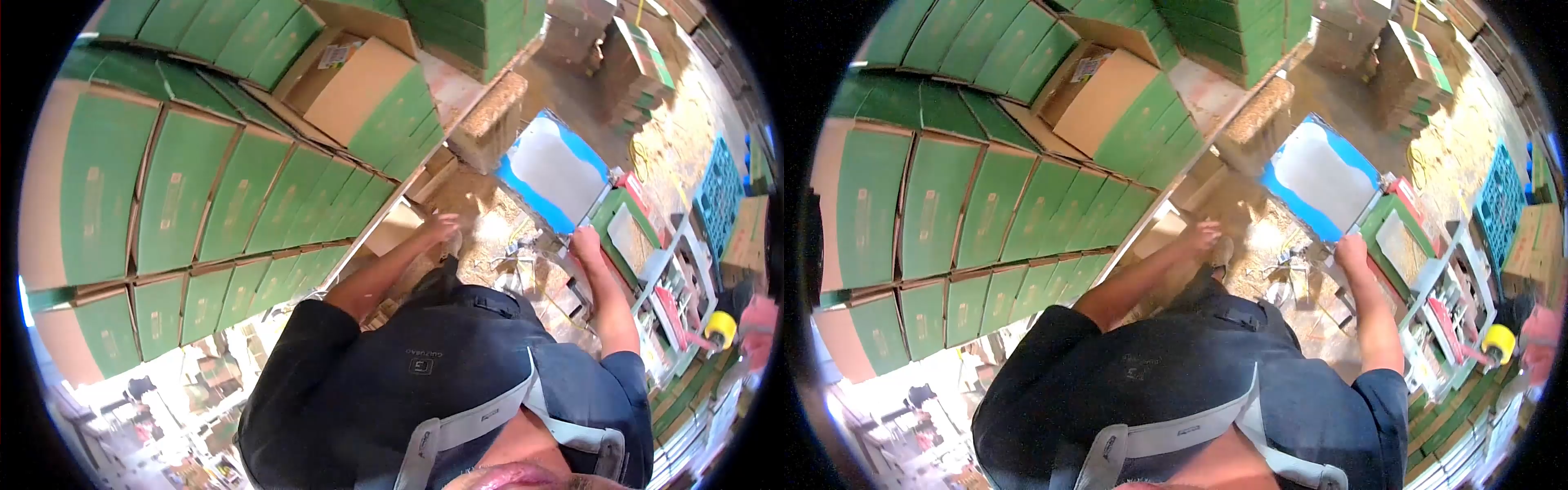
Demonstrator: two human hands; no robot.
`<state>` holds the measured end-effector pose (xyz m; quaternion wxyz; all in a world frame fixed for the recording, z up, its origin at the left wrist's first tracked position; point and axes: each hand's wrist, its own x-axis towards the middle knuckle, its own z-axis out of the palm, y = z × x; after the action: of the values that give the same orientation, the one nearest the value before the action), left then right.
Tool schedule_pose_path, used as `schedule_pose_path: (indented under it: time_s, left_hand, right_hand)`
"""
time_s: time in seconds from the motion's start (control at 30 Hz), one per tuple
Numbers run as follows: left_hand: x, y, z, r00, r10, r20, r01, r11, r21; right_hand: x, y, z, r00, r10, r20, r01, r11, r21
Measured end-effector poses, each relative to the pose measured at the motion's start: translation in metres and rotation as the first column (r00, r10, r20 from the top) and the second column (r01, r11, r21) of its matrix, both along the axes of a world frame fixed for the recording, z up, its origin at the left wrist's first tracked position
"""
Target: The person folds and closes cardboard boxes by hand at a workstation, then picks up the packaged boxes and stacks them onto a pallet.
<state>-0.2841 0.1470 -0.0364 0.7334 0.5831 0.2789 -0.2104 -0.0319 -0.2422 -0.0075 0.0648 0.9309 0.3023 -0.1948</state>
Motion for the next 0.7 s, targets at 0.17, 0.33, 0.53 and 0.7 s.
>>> schedule_pose_path:
  time_s: [0.17, 0.33, 0.53, 0.7]
  left_hand:
    - [-0.082, 0.013, -0.036, 0.993, -0.008, 0.115, -0.021, 0.969, 0.245]
    - [-0.099, -0.025, 0.001, 0.995, 0.078, 0.057, -0.09, 0.967, 0.239]
    - [-0.066, -0.041, -0.055, 0.956, 0.144, 0.257, -0.166, 0.984, 0.063]
    - [-0.029, -0.017, -0.012, 0.88, 0.123, 0.46, -0.091, 0.992, -0.092]
  right_hand:
    - [-0.004, 0.01, 0.002, 0.952, 0.265, 0.156, -0.265, 0.964, -0.019]
    - [0.01, 0.007, 0.011, 0.998, 0.029, -0.062, -0.052, 0.91, -0.411]
    - [-0.004, 0.032, 0.067, 0.997, 0.08, -0.021, -0.083, 0.931, -0.356]
    - [0.011, 0.012, 0.061, 0.994, 0.111, -0.002, -0.108, 0.97, -0.216]
